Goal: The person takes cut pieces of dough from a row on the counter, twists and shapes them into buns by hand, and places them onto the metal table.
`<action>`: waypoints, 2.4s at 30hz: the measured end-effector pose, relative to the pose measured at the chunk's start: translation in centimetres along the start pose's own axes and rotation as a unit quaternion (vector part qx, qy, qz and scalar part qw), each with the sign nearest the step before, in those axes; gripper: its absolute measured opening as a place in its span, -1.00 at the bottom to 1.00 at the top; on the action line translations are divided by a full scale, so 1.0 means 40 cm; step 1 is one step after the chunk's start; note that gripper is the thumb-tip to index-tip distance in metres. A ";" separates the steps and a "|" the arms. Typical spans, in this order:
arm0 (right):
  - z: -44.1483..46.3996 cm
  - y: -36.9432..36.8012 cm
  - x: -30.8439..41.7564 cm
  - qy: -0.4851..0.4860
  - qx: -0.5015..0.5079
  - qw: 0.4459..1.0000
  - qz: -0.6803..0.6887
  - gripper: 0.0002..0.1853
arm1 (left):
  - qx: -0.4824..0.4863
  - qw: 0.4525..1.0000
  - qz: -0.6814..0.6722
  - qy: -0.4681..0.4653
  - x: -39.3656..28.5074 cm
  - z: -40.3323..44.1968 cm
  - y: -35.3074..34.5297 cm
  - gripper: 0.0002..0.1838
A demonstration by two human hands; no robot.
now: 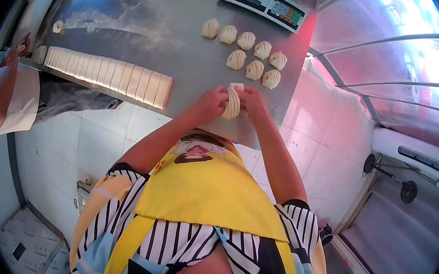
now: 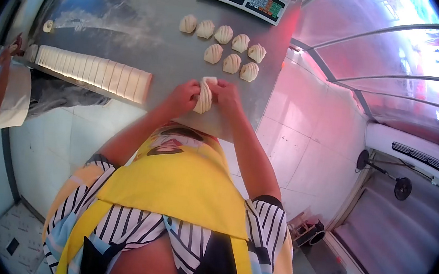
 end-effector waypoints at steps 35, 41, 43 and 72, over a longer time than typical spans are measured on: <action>0.067 0.028 -0.139 0.080 -0.079 0.905 -0.410 -0.76 | 0.109 0.924 -0.199 0.309 0.253 -0.021 -0.069 -0.77; 0.060 0.019 -0.129 -0.002 -0.099 0.963 -0.251 -0.76 | 0.052 0.960 -0.068 0.268 0.221 -0.012 -0.063 -0.78; 0.064 0.015 -0.123 0.036 -0.115 0.931 -0.344 -0.77 | 0.056 0.935 -0.172 0.306 0.240 -0.028 -0.066 -0.80; 0.188 -0.135 -0.043 0.055 0.023 0.939 -0.337 -0.61 | 0.009 0.952 0.035 0.304 0.333 0.186 0.299 -0.60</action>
Point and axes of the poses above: each hand's wrist, its own z-axis towards the middle knuckle, its own y-axis out of the back of the hand, x = y × z, the point moved 6 cm from there along z, towards the middle knuckle, and after that the axes turned 4 degrees about x, right-handed, at the moved point
